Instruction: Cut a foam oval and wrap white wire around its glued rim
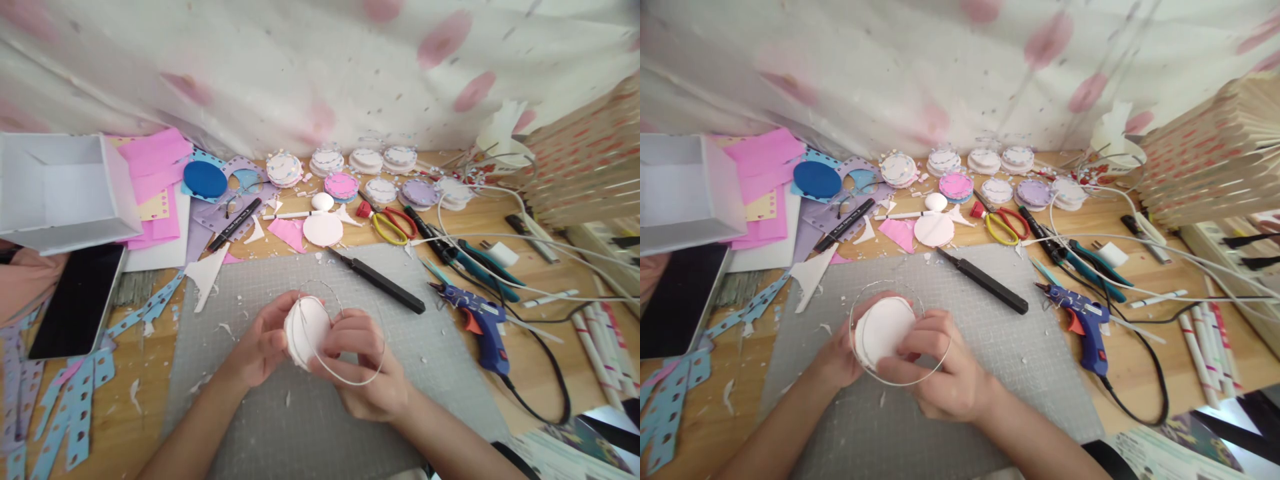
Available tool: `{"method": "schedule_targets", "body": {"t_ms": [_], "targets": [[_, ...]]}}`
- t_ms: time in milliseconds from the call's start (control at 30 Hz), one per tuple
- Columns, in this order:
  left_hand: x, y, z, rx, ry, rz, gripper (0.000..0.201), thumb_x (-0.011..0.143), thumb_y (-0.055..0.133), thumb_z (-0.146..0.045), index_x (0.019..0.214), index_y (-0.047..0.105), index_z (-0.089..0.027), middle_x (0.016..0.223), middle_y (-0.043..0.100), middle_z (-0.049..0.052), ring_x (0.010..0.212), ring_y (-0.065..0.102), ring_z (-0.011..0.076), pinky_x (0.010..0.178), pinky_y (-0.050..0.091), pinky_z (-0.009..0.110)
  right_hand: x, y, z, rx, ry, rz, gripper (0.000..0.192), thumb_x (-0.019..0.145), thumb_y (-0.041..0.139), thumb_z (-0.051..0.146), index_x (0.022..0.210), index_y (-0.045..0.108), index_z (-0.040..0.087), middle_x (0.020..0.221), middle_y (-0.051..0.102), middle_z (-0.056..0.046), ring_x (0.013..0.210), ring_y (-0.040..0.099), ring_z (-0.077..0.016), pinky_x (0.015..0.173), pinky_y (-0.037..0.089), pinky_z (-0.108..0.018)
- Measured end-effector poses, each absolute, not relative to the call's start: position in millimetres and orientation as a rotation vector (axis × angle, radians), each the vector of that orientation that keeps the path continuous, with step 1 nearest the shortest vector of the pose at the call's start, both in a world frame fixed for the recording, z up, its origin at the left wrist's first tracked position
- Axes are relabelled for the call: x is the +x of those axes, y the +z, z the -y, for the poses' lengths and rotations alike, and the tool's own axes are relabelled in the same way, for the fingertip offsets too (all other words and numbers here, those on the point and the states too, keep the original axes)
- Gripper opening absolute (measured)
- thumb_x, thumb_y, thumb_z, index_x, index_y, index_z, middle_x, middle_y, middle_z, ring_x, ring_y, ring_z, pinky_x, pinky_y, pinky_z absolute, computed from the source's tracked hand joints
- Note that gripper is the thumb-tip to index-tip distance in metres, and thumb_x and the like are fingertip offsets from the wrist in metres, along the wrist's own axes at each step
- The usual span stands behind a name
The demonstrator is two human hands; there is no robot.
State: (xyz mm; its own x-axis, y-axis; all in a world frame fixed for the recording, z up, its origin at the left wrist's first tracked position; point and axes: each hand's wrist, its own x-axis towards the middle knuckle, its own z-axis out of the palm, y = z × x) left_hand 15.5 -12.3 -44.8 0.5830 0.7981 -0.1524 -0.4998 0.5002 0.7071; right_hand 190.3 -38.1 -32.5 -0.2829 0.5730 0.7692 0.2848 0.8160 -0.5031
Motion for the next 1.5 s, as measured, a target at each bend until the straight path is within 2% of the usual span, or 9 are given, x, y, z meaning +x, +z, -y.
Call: {"method": "schedule_targets", "body": {"t_ms": [133, 300, 667, 867, 1100, 1200, 1267, 1400, 1500], "targets": [[13.4, -44.3, 11.4, 0.593, 0.79, -0.498, 0.053, 0.069, 0.073, -0.049, 0.115, 0.064, -0.023, 0.104, 0.072, 0.011, 0.095, 0.067, 0.0309, 0.07, 0.053, 0.033, 188.0, -29.1, 36.3, -0.661, 0.315, 1.812, 0.02, 0.087, 0.051, 0.005, 0.097, 0.063, 0.017, 0.091, 0.059, -0.006, 0.085, 0.06, -0.0178, 0.076, 0.054, -0.036], [10.8, -47.9, 11.6, 0.578, 0.787, -0.486, 0.062, 0.067, 0.074, -0.05, 0.12, 0.06, -0.021, 0.112, 0.069, 0.013, 0.103, 0.064, 0.0346, 0.075, 0.053, 0.038, 187.2, -27.7, 36.3, -0.679, 0.314, 1.813, 0.016, 0.089, 0.053, 0.007, 0.092, 0.065, 0.018, 0.087, 0.061, -0.004, 0.083, 0.06, -0.0158, 0.074, 0.056, -0.034], [10.8, -45.7, 10.5, 0.611, 0.783, -0.497, 0.054, 0.064, 0.077, -0.049, 0.108, 0.066, -0.019, 0.095, 0.071, 0.01, 0.085, 0.068, 0.0261, 0.067, 0.051, 0.028, 194.1, -36.9, 41.8, -0.675, 0.468, 1.848, 0.025, 0.089, 0.051, 0.006, 0.101, 0.066, 0.023, 0.093, 0.06, -0.004, 0.087, 0.061, -0.0178, 0.08, 0.054, -0.038], [11.0, -46.3, 10.8, 0.614, 0.765, -0.513, 0.057, 0.063, 0.076, -0.051, 0.108, 0.064, -0.018, 0.095, 0.07, 0.009, 0.082, 0.067, 0.0252, 0.063, 0.051, 0.027, 195.5, -37.2, 40.7, -0.623, 0.482, 1.868, 0.029, 0.089, 0.045, 0.003, 0.103, 0.066, 0.018, 0.095, 0.057, -0.007, 0.088, 0.057, -0.0184, 0.082, 0.053, -0.04], [8.1, -52.2, 11.7, 0.6, 0.765, -0.523, 0.061, 0.061, 0.078, -0.051, 0.11, 0.061, -0.02, 0.114, 0.066, 0.01, 0.083, 0.067, 0.0245, 0.054, 0.05, 0.023, 191.6, -35.2, 41.1, -0.596, 0.435, 1.802, 0.038, 0.075, 0.041, -0.002, 0.1, 0.066, 0.012, 0.097, 0.056, -0.008, 0.088, 0.059, -0.0193, 0.081, 0.054, -0.039], [7.5, -54.5, 12.0, 0.575, 0.782, -0.538, 0.059, 0.062, 0.077, -0.048, 0.111, 0.06, -0.021, 0.118, 0.065, 0.011, 0.091, 0.067, 0.0297, 0.059, 0.054, 0.028, 190.5, -34.8, 40.1, -0.596, 0.422, 1.805, 0.043, 0.071, 0.041, -0.001, 0.103, 0.066, 0.012, 0.098, 0.056, -0.009, 0.089, 0.06, -0.0194, 0.082, 0.054, -0.039], [7.4, -55.2, 11.4, 0.527, 0.831, -0.585, 0.056, 0.064, 0.075, -0.046, 0.113, 0.061, -0.021, 0.116, 0.066, 0.01, 0.093, 0.067, 0.0298, 0.062, 0.054, 0.029, 189.8, -34.1, 38.6, -0.601, 0.437, 1.835, 0.047, 0.069, 0.04, -0.001, 0.107, 0.065, 0.012, 0.1, 0.057, -0.01, 0.093, 0.06, -0.0203, 0.083, 0.054, -0.039], [9.2, -48.2, 7.2, 0.446, 0.886, -0.548, 0.048, 0.069, 0.068, -0.045, 0.11, 0.064, -0.02, 0.104, 0.071, 0.008, 0.08, 0.068, 0.0245, 0.059, 0.053, 0.027, 189.1, -31.1, 35.7, -0.618, 0.442, 1.876, 0.049, 0.07, 0.039, 0.0, 0.111, 0.063, 0.013, 0.111, 0.057, -0.013, 0.111, 0.056, -0.0259, 0.089, 0.052, -0.043], [10.4, -37.5, 3.5, 0.486, 0.844, -0.365, 0.055, 0.069, 0.063, -0.052, 0.107, 0.066, -0.013, 0.094, 0.071, 0.01, 0.064, 0.066, 0.0196, 0.053, 0.05, 0.026, 190.5, -29.3, 36.0, -0.67, 0.369, 1.81, 0.045, 0.074, 0.039, 0.002, 0.109, 0.063, 0.018, 0.109, 0.06, -0.01, 0.107, 0.057, -0.0259, 0.093, 0.047, -0.049]]}}
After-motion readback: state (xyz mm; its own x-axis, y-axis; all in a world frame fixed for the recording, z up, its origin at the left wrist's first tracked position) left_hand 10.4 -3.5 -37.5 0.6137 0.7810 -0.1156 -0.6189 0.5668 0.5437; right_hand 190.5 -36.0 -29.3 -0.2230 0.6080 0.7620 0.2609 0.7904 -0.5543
